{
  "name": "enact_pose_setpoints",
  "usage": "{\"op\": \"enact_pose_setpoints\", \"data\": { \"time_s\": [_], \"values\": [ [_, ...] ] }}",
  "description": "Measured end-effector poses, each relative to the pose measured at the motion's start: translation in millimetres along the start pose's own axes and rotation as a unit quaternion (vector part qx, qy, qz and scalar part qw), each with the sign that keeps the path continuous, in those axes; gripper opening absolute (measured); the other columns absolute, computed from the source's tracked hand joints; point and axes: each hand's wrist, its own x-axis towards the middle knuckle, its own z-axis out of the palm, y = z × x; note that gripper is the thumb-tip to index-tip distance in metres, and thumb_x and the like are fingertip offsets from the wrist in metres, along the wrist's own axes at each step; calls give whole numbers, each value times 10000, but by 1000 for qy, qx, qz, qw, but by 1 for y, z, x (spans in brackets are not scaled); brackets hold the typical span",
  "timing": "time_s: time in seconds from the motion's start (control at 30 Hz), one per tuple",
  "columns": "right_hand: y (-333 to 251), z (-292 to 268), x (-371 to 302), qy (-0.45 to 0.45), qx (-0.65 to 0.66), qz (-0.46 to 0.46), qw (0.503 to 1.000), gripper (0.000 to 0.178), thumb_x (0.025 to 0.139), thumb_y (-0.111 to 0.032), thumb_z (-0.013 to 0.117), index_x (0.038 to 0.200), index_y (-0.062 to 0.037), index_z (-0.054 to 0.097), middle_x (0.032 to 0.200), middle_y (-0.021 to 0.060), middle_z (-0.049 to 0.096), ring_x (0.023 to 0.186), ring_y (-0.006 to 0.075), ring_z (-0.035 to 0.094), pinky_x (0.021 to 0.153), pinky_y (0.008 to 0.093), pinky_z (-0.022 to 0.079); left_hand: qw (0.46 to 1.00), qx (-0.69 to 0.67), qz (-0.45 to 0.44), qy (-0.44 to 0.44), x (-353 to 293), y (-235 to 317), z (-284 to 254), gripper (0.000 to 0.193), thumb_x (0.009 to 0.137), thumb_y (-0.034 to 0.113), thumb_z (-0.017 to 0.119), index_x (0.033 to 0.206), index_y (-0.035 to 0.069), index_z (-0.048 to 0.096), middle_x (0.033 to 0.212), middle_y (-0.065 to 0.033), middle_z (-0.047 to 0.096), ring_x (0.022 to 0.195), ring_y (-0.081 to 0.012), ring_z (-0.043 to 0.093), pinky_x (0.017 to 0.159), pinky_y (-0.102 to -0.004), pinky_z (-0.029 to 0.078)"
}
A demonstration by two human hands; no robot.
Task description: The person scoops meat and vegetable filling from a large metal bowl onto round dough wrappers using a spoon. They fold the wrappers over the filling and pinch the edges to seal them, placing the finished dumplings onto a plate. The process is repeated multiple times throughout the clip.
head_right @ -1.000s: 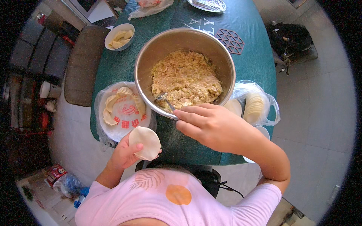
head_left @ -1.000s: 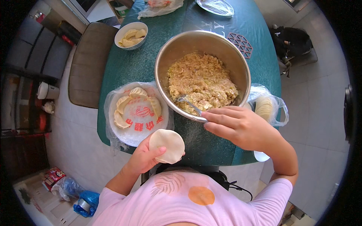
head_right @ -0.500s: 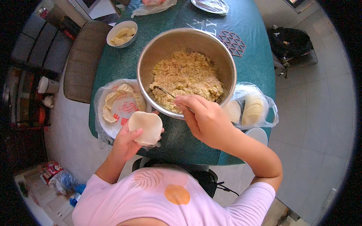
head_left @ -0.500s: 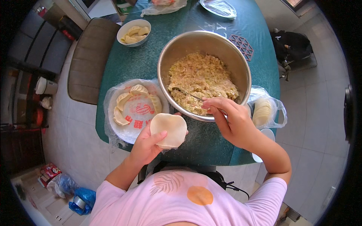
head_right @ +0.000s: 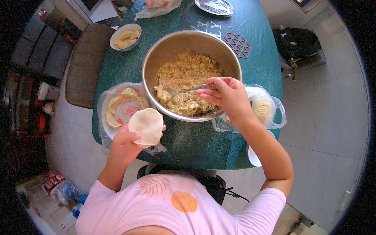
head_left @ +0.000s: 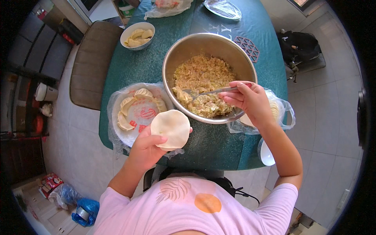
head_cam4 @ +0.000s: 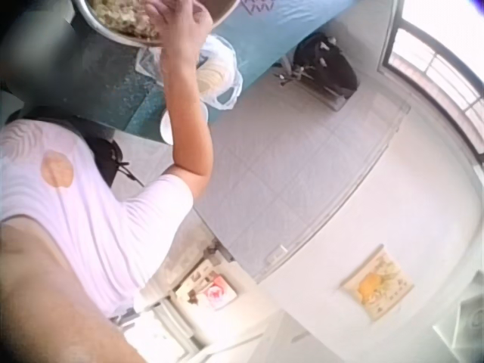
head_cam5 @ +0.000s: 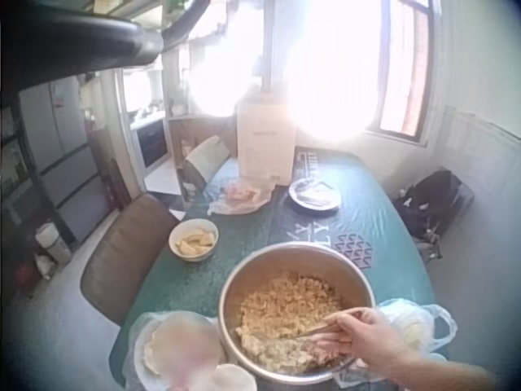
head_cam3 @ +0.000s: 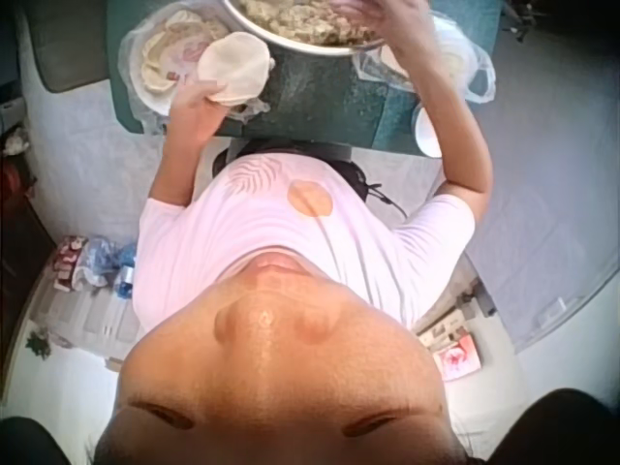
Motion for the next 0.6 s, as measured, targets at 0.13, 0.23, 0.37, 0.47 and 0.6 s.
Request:
{"op": "enact_pose_setpoints", "data": {
  "time_s": [0.13,0.23,0.37,0.47,0.6],
  "values": [
    [-7,-23,3,22,61,-7,998,223,957,-94,426,1031,102,504,962,296,626,894,307,669,761,300,580,997,59,7,-41,3,15,10,609,737,-2,546,1313,-46,356,1221,-220,524,1174,-325,517,996,-403,428],
    [-14,-44,1,-2,87,-51,995,236,959,-90,420,1046,103,524,975,289,629,915,311,664,782,310,575,997,74,-18,2,7,22,28,711,677,44,601,1333,-50,341,1252,-235,496,1172,-354,511,987,-459,435],
    [-41,-62,-23,-52,86,-143,985,273,974,-119,398,1054,98,544,992,280,631,924,309,663,794,325,572,996,6,-34,-87,37,26,25,721,630,-25,566,1318,-36,351,1250,-205,507,1175,-300,516,1015,-403,415],
    [-54,-62,-45,-110,91,-177,974,281,984,-121,381,1072,91,543,994,285,627,920,320,662,784,342,576,992,-16,-47,-120,55,28,30,725,623,-42,549,1319,-32,350,1255,-193,507,1178,-299,513,1023,-395,407],
    [-54,-57,-62,-139,46,-194,970,281,992,-122,365,1063,80,546,1001,287,621,914,334,661,785,357,575,986,-28,-102,-128,71,23,27,752,587,-96,519,1314,-28,343,1266,-181,495,1180,-278,512,1019,-389,408]
  ]
}}
